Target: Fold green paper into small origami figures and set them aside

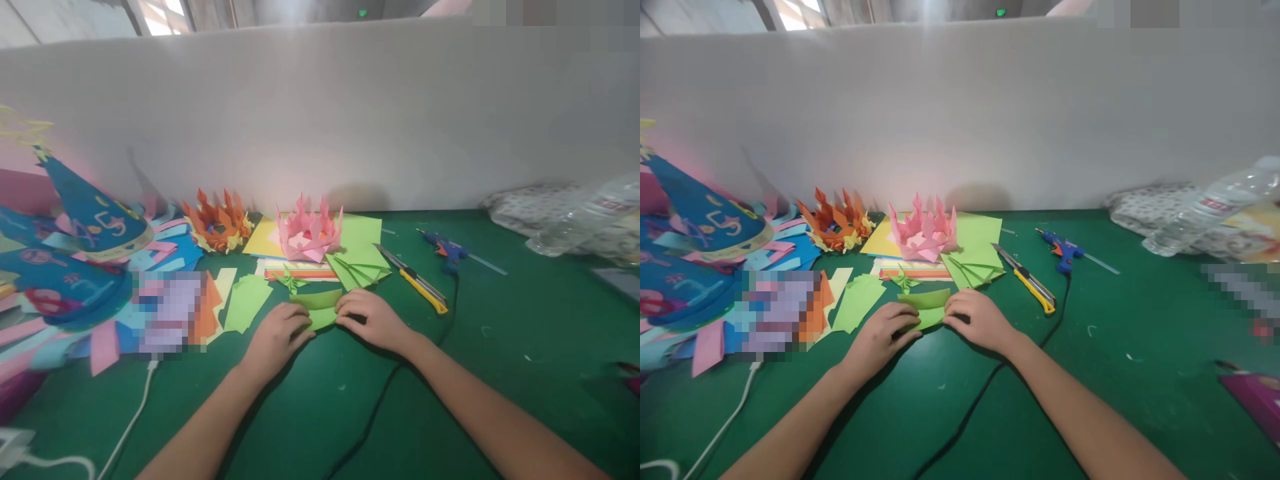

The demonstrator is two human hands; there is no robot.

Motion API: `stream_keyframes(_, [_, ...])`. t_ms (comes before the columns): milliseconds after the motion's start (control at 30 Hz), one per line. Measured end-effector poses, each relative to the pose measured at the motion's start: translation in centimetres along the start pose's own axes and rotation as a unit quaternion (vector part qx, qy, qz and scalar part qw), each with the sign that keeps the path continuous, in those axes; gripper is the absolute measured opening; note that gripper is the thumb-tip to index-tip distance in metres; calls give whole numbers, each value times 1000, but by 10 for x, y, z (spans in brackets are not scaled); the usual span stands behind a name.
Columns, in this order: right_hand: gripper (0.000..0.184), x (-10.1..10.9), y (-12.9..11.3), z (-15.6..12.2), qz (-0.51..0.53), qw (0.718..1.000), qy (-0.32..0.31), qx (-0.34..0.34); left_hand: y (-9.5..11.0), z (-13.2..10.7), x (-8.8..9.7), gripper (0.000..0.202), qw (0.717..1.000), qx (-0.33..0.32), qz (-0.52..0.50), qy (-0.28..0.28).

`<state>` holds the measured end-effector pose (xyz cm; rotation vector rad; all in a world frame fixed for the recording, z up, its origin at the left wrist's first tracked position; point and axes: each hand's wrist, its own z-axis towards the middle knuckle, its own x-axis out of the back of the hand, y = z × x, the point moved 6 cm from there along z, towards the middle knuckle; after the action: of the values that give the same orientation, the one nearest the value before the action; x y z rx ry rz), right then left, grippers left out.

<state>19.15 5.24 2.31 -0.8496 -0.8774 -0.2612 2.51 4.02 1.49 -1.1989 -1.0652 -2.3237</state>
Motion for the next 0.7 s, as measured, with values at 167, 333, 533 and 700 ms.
stream_keyframes(167, [18, 3, 4, -1, -12, 999, 12, -37, 2, 1, 2, 18, 999, 28, -15, 9])
stream_keyframes(333, [13, 1, 6, -2, -6, 998, 16, -67, 0, -1, 2, 18, 998, 58, -4, 16])
stream_keyframes(533, [8, -2, 5, -1, -10, 996, 8, -92, -5, -1, -2, 15, 997, 76, -4, 22])
stream_keyframes(700, [16, -4, 1, 0, -34, 999, 6, -41, -3, 2, -1, 17, 995, 93, -5, 26])
